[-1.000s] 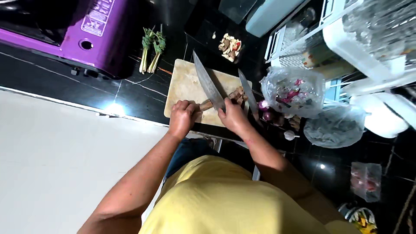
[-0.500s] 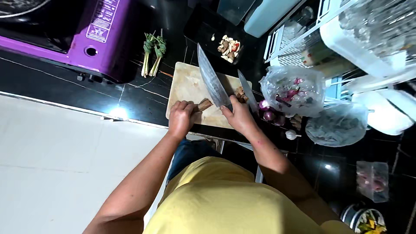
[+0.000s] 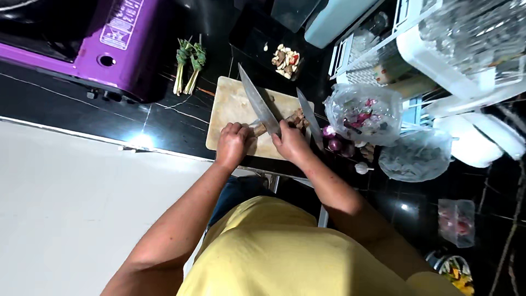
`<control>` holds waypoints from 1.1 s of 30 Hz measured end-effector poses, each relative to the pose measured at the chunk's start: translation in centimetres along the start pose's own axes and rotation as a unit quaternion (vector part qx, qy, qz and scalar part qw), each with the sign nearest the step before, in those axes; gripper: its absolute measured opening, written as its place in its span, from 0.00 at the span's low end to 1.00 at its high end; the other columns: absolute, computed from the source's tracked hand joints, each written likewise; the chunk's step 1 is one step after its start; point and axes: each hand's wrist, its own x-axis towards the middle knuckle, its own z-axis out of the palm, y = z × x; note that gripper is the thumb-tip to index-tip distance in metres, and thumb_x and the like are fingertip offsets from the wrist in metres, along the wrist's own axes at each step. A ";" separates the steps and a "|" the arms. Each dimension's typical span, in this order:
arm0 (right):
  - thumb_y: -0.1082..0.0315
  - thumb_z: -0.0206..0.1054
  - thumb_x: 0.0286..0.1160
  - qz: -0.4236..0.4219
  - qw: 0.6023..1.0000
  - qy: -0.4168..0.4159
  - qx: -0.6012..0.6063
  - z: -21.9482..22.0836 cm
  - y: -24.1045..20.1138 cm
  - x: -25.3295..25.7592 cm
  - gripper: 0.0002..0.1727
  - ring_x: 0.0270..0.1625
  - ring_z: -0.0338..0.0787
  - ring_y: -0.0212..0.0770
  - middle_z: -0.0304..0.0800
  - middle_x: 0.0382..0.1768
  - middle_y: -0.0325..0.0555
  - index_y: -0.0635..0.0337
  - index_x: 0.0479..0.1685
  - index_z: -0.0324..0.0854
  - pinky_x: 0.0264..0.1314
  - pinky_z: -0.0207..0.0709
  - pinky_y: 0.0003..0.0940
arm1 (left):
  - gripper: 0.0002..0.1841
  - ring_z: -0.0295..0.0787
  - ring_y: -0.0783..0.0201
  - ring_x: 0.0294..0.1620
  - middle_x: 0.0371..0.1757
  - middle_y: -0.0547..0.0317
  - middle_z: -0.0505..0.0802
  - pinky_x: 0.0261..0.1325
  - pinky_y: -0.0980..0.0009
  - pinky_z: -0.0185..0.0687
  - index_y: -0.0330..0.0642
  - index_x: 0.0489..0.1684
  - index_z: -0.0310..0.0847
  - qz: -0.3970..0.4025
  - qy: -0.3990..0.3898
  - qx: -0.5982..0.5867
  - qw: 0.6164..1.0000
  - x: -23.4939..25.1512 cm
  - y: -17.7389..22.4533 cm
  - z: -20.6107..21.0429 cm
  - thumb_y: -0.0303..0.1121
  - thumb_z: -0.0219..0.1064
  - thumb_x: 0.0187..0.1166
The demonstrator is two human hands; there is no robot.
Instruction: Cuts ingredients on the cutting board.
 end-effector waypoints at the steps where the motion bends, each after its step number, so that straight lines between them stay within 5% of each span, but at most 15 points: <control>1: 0.54 0.62 0.87 0.007 0.999 -0.012 0.030 -0.4 0.5 0.1 0.24 0.34 0.92 0.60 0.89 0.35 0.61 0.60 0.71 0.71 0.36 0.84 0.59 | 0.14 0.88 0.41 0.55 0.49 0.42 0.92 0.63 0.45 0.82 0.37 0.51 0.92 0.003 -0.002 0.001 1.000 -0.1 -0.1 -0.1 0.36 0.77 0.75; 4: 0.52 0.61 0.89 0.039 0.978 -0.085 0.188 -1.2 2.8 2.3 0.24 0.15 0.83 0.42 0.81 0.25 0.51 0.55 0.75 0.66 0.19 0.84 0.38 | 0.14 0.88 0.41 0.55 0.50 0.43 0.92 0.63 0.44 0.83 0.38 0.52 0.91 0.004 0.000 0.004 1.000 -0.4 -0.7 -0.8 0.34 0.78 0.73; 8: 0.53 0.62 0.89 0.050 0.961 -0.097 0.253 -1.4 3.0 2.4 0.22 0.14 0.81 0.40 0.78 0.23 0.48 0.53 0.72 0.69 0.18 0.82 0.35 | 0.14 0.89 0.40 0.55 0.49 0.42 0.93 0.62 0.44 0.83 0.37 0.50 0.92 -0.017 0.008 0.014 1.000 -1.4 -1.5 -2.0 0.34 0.80 0.71; 11: 0.52 0.62 0.88 0.012 0.992 -0.015 0.128 -2.0 1.1 0.2 0.22 0.19 0.86 0.49 0.85 0.27 0.56 0.56 0.70 0.73 0.25 0.84 0.48 | 0.14 0.88 0.39 0.56 0.49 0.41 0.93 0.64 0.42 0.82 0.38 0.50 0.92 -0.028 -0.001 -0.002 1.000 -0.5 -0.7 -1.5 0.35 0.79 0.72; 14: 0.51 0.63 0.87 -0.049 0.992 0.091 0.077 -3.6 -0.9 -2.3 0.21 0.24 0.86 0.52 0.84 0.25 0.53 0.58 0.65 0.75 0.28 0.80 0.52 | 0.15 0.88 0.39 0.58 0.52 0.40 0.93 0.65 0.42 0.80 0.36 0.50 0.92 -0.030 -0.015 -0.012 0.999 0.9 0.4 -0.7 0.36 0.78 0.73; 20: 0.59 0.64 0.84 -0.204 0.916 0.326 0.115 -5.4 -3.3 -5.6 0.12 0.18 0.83 0.31 0.80 0.19 0.38 0.60 0.49 0.75 0.19 0.79 0.30 | 0.14 0.88 0.40 0.54 0.48 0.41 0.92 0.62 0.44 0.81 0.36 0.49 0.92 -0.018 -0.005 -0.005 1.000 1.4 0.3 0.1 0.35 0.78 0.71; 22: 0.60 0.65 0.83 -0.164 0.943 0.283 0.061 -2.5 -2.8 -4.3 0.15 0.21 0.87 0.44 0.83 0.21 0.47 0.66 0.51 0.77 0.24 0.82 0.42 | 0.14 0.88 0.40 0.55 0.49 0.41 0.92 0.62 0.44 0.81 0.36 0.50 0.92 -0.021 -0.004 -0.005 1.000 1.3 0.3 0.1 0.34 0.77 0.72; 24: 0.58 0.62 0.87 -0.063 0.991 0.116 -0.013 0.6 -2.0 -2.1 0.18 0.35 0.93 0.60 0.89 0.30 0.58 0.65 0.62 0.75 0.38 0.86 0.58 | 0.14 0.88 0.39 0.54 0.48 0.40 0.92 0.61 0.43 0.82 0.34 0.48 0.91 -0.014 0.002 -0.007 1.000 1.0 0.4 0.2 0.35 0.78 0.72; 26: 0.57 0.60 0.89 -0.023 0.998 0.026 -0.046 0.8 -1.9 -0.4 0.19 0.43 0.94 0.63 0.90 0.36 0.60 0.61 0.67 0.73 0.45 0.85 0.61 | 0.14 0.88 0.39 0.54 0.48 0.40 0.92 0.60 0.43 0.82 0.34 0.48 0.92 -0.008 0.009 -0.004 1.000 1.2 0.2 0.1 0.35 0.78 0.72; 28: 0.55 0.61 0.88 -0.022 1.000 -0.004 -0.010 0.2 -1.0 0.1 0.22 0.40 0.93 0.64 0.90 0.37 0.62 0.61 0.69 0.72 0.40 0.84 0.63 | 0.14 0.88 0.40 0.55 0.49 0.41 0.92 0.62 0.44 0.82 0.37 0.49 0.92 -0.016 0.002 -0.007 1.000 0.5 0.2 0.0 0.37 0.78 0.73; 31: 0.53 0.62 0.88 -0.002 0.989 -0.053 0.138 -0.6 1.7 1.9 0.25 0.20 0.87 0.47 0.86 0.30 0.55 0.58 0.75 0.68 0.24 0.85 0.44 | 0.14 0.88 0.41 0.54 0.48 0.43 0.93 0.62 0.44 0.82 0.39 0.50 0.92 -0.017 0.010 -0.006 1.000 0.0 -0.3 -0.5 0.37 0.79 0.72; 33: 0.52 0.62 0.89 0.020 0.973 -0.070 0.219 -0.3 2.7 2.3 0.25 0.15 0.83 0.41 0.83 0.27 0.52 0.55 0.75 0.67 0.21 0.84 0.37 | 0.14 0.89 0.40 0.53 0.47 0.42 0.93 0.61 0.43 0.83 0.38 0.49 0.92 -0.023 0.020 0.001 1.000 -0.4 -0.5 -0.7 0.36 0.80 0.71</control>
